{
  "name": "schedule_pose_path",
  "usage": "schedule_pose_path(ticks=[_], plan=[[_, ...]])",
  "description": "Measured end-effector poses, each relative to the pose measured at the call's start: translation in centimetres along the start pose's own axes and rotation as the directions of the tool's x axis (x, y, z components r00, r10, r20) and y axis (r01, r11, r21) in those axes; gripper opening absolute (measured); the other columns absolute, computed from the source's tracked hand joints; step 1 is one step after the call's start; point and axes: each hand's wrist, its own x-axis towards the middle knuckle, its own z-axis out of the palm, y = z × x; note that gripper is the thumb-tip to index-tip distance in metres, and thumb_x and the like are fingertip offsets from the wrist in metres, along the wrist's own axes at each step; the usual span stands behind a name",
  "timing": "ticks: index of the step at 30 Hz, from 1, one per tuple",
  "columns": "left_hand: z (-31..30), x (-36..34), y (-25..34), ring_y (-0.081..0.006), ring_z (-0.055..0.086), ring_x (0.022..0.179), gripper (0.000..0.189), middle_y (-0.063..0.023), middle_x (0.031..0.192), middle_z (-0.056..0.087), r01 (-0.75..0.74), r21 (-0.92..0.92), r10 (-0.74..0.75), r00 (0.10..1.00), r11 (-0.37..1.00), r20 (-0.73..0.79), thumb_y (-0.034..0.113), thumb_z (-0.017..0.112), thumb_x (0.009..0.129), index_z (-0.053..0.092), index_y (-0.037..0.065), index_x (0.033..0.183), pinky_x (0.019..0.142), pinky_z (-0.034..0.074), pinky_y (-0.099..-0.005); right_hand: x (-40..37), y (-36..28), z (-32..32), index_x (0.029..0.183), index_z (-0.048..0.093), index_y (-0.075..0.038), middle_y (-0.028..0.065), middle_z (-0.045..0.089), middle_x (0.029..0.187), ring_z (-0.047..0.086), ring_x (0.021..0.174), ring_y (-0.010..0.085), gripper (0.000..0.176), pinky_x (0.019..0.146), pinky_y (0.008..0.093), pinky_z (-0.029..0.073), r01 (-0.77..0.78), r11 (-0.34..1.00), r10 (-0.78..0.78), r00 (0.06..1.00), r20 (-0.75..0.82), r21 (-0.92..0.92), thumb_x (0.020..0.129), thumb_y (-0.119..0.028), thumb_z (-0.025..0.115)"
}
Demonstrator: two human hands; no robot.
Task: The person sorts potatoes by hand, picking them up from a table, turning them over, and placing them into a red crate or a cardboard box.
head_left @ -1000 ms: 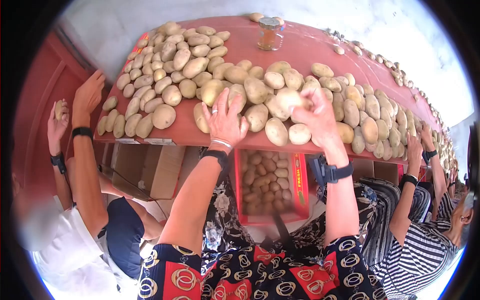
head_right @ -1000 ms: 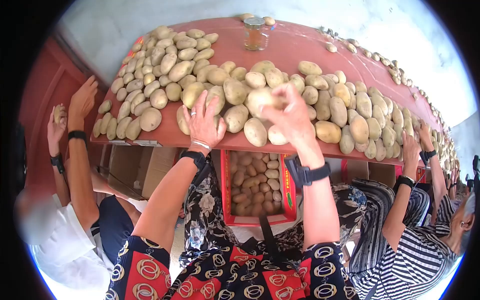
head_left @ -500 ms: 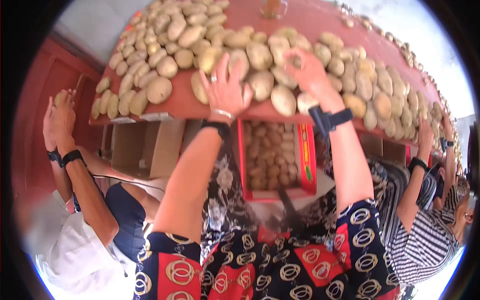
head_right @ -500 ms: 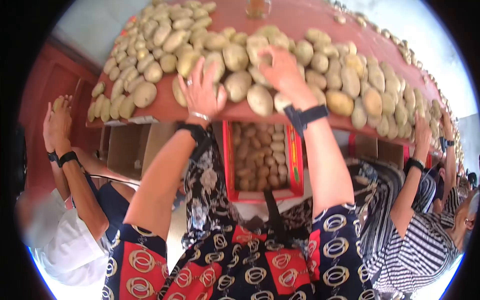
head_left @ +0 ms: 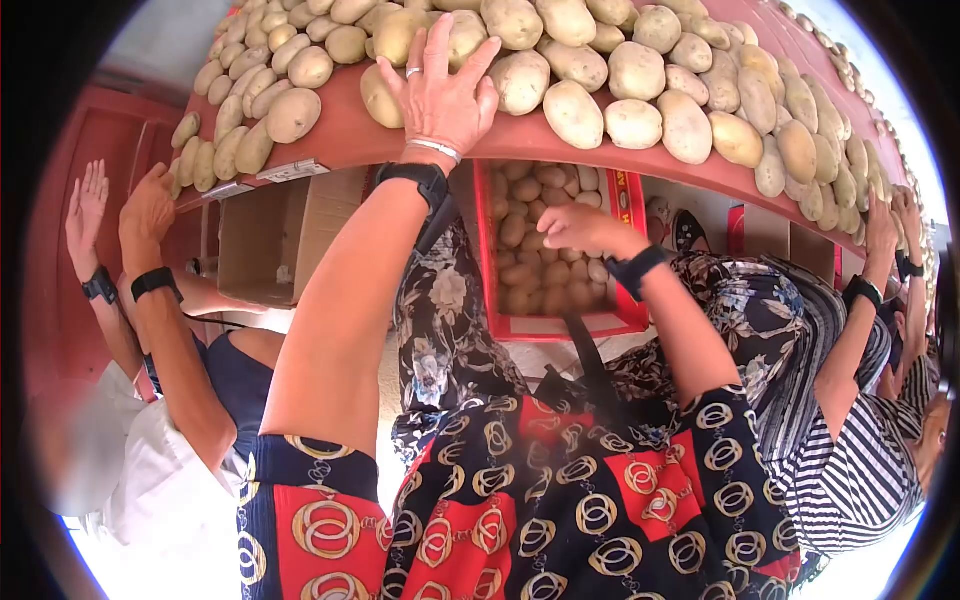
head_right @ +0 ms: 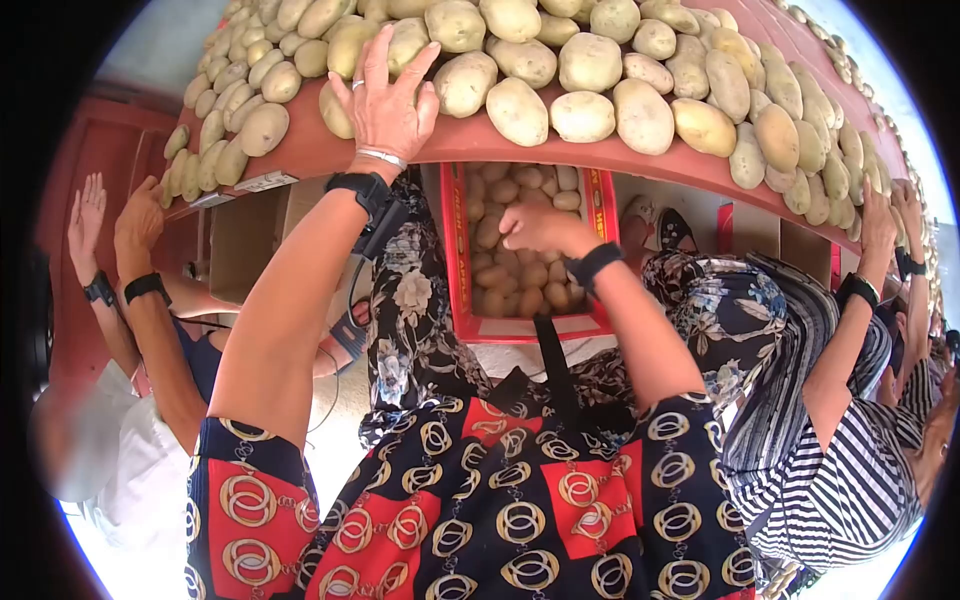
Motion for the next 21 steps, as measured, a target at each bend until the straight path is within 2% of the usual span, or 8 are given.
schedule_pose_path(ticks=[3, 5, 9, 12, 15, 19, 20, 21], plan=[[-0.1, 0.6, 0.1, -0.0289, 0.039, 0.122, 0.039, -0.0080, 0.135, 0.036, 0.038, -0.012, -0.038, 0.999, 0.999, 0.024, 0.021, 0.061, 0.070, 0.061, 0.025, 0.109, 0.096, 0.017, -0.0685, 2.9, 5.7, 4.3, 0.079, 0.063, 0.001, 0.0182, 0.062, 0.080, 0.059, 0.069, 0.0297, 0.024, 0.061, 0.0373, 0.046, 0.169, 0.971, -0.184, 0.980, -0.080, -0.169, 0.063, -0.018, 0.063], [-0.5, 0.8, 0.4, -0.0287, 0.036, 0.124, 0.039, -0.0086, 0.136, 0.035, 0.044, -0.022, -0.043, 0.998, 0.999, 0.037, 0.021, 0.061, 0.069, 0.060, 0.022, 0.108, 0.098, 0.015, -0.0674, 4.1, 6.8, 6.1, 0.084, 0.065, -0.001, 0.0187, 0.064, 0.084, 0.062, 0.078, 0.0313, 0.025, 0.069, 0.0407, 0.047, 0.121, 0.952, -0.113, 0.993, 0.046, -0.280, 0.065, -0.017, 0.061], [-0.7, 0.9, 0.9, -0.0299, 0.033, 0.126, 0.043, -0.0103, 0.137, 0.033, 0.071, -0.019, -0.069, 0.994, 0.997, 0.080, 0.020, 0.059, 0.068, 0.058, 0.021, 0.111, 0.099, 0.013, -0.0673, 6.1, 6.9, 10.3, 0.101, 0.065, -0.005, 0.0184, 0.061, 0.108, 0.057, 0.104, 0.0343, 0.029, 0.086, 0.0435, 0.047, -0.272, 0.873, 0.319, 0.946, 0.053, -0.405, 0.074, -0.011, 0.055], [-1.1, 1.0, 0.7, -0.0310, 0.032, 0.127, 0.045, -0.0117, 0.137, 0.032, 0.071, -0.011, -0.069, 0.992, 0.997, 0.103, 0.020, 0.058, 0.067, 0.057, 0.019, 0.112, 0.099, 0.011, -0.0669, 7.1, 7.0, 11.8, 0.102, 0.066, -0.008, 0.0153, 0.061, 0.111, 0.058, 0.105, 0.0315, 0.028, 0.086, 0.0421, 0.048, -0.303, 0.806, 0.384, 0.921, 0.060, -0.508, 0.077, -0.013, 0.055], [-1.0, 1.0, 0.7, -0.0321, 0.031, 0.127, 0.046, -0.0134, 0.137, 0.032, 0.051, -0.016, -0.049, 0.993, 0.999, 0.105, 0.020, 0.057, 0.067, 0.057, 0.018, 0.112, 0.099, 0.010, -0.0658, 8.5, 9.5, 13.8, 0.090, 0.067, -0.003, 0.0175, 0.065, 0.095, 0.063, 0.092, 0.0316, 0.026, 0.076, 0.0406, 0.051, -0.119, 0.783, 0.191, 0.980, 0.054, -0.611, 0.070, -0.009, 0.053], [-1.0, 1.1, 1.0, -0.0338, 0.033, 0.126, 0.047, -0.0160, 0.136, 0.035, 0.020, -0.005, -0.019, 0.996, 1.000, 0.093, 0.020, 0.057, 0.066, 0.057, 0.017, 0.113, 0.100, 0.010, -0.0647, 9.3, 12.2, 15.7, 0.085, 0.069, -0.005, 0.0163, 0.066, 0.090, 0.063, 0.089, 0.0308, 0.020, 0.076, 0.0400, 0.051, -0.096, 0.842, 0.118, 0.993, 0.008, -0.530, 0.072, -0.010, 0.054], [-1.0, 1.1, 0.9, -0.0340, 0.033, 0.126, 0.048, -0.0165, 0.136, 0.035, 0.012, -0.003, -0.012, 0.995, 1.000, 0.098, 0.020, 0.057, 0.066, 0.056, 0.016, 0.114, 0.100, 0.010, -0.0644, 12.9, 19.2, 20.1, 0.085, 0.069, -0.006, 0.0146, 0.066, 0.089, 0.063, 0.089, 0.0310, 0.021, 0.079, 0.0415, 0.049, -0.009, 0.809, 0.025, 0.999, 0.020, -0.588, 0.077, -0.014, 0.052], [-1.0, 1.1, 0.8, -0.0343, 0.033, 0.126, 0.048, -0.0170, 0.136, 0.035, 0.006, -0.003, -0.005, 0.995, 1.000, 0.102, 0.020, 0.057, 0.066, 0.056, 0.015, 0.114, 0.100, 0.010, -0.0640, 13.0, 19.7, 21.1, 0.085, 0.069, -0.006, 0.0146, 0.066, 0.089, 0.063, 0.089, 0.0310, 0.021, 0.079, 0.0415, 0.049, -0.006, 0.817, 0.014, 1.000, 0.009, -0.576, 0.077, -0.014, 0.052]])
